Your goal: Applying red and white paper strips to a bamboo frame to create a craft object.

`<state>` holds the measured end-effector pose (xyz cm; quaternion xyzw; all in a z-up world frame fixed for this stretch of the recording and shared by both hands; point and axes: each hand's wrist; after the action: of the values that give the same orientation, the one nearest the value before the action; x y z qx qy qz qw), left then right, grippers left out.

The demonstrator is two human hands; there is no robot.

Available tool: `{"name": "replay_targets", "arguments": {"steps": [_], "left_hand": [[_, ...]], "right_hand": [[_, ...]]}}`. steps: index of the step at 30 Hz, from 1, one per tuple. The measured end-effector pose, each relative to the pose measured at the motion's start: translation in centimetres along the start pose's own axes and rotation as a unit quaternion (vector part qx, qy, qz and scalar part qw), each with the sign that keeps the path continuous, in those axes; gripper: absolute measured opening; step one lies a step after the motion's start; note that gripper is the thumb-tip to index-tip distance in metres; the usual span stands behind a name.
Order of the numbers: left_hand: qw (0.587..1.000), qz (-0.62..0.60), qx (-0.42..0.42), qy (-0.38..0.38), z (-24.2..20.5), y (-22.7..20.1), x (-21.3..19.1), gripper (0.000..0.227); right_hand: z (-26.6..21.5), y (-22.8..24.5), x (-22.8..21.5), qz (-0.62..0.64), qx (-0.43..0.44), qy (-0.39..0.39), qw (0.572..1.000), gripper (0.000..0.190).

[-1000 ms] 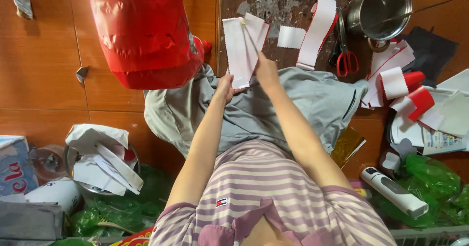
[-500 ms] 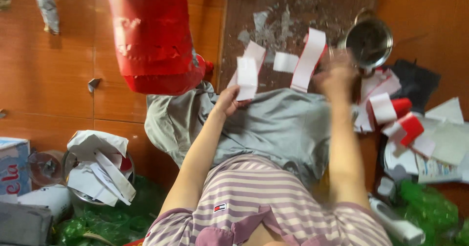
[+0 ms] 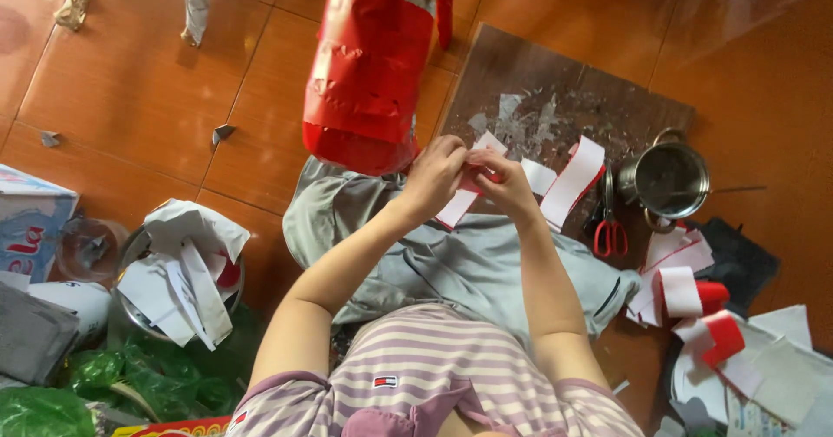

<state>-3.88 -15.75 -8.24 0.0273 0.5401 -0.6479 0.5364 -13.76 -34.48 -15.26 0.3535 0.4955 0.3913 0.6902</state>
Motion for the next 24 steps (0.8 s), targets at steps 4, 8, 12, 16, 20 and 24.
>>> {"name": "replay_targets", "arguments": {"steps": [4, 8, 12, 16, 20, 24], "left_hand": [[1.0, -0.001, -0.01, -0.019, 2.6, -1.3, -5.3, 0.014], [0.988, -0.069, -0.026, -0.137, 4.7, -0.3, -13.3, 0.016], [0.962, -0.202, -0.074, -0.171, 7.1, 5.2, -19.4, 0.006], [0.892, -0.365, -0.105, -0.244, 11.2, 10.8, -21.3, 0.006], [0.898, -0.273, -0.157, -0.306, 13.9, 19.6, -19.0, 0.033], [0.933, -0.138, -0.164, -0.289, 15.1, 21.9, -16.9, 0.047]], "right_hand": [[1.8, 0.0, -1.3, 0.205, 0.207, 0.018, 0.956, 0.033], [6.0, 0.0, -3.8, 0.211, 0.099, 0.021, 0.972, 0.03], [12.3, 0.6, -5.4, 0.293, 0.03, -0.034, 0.955, 0.025], [19.7, 0.6, -3.4, 0.413, 0.05, -0.095, 0.904, 0.023], [24.1, -3.4, -0.4, 0.464, 0.053, -0.132, 0.875, 0.009], [24.9, -2.2, 2.4, 0.49, 0.117, -0.159, 0.849, 0.012]]}}
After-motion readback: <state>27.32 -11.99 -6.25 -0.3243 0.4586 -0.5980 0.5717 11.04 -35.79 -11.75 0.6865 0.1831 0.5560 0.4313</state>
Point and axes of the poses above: each hand's wrist, its own z-axis towards the middle knuckle, its own x-axis out of the palm, y = z × x, and after that the axes turned 4 degrees about -z, right-handed
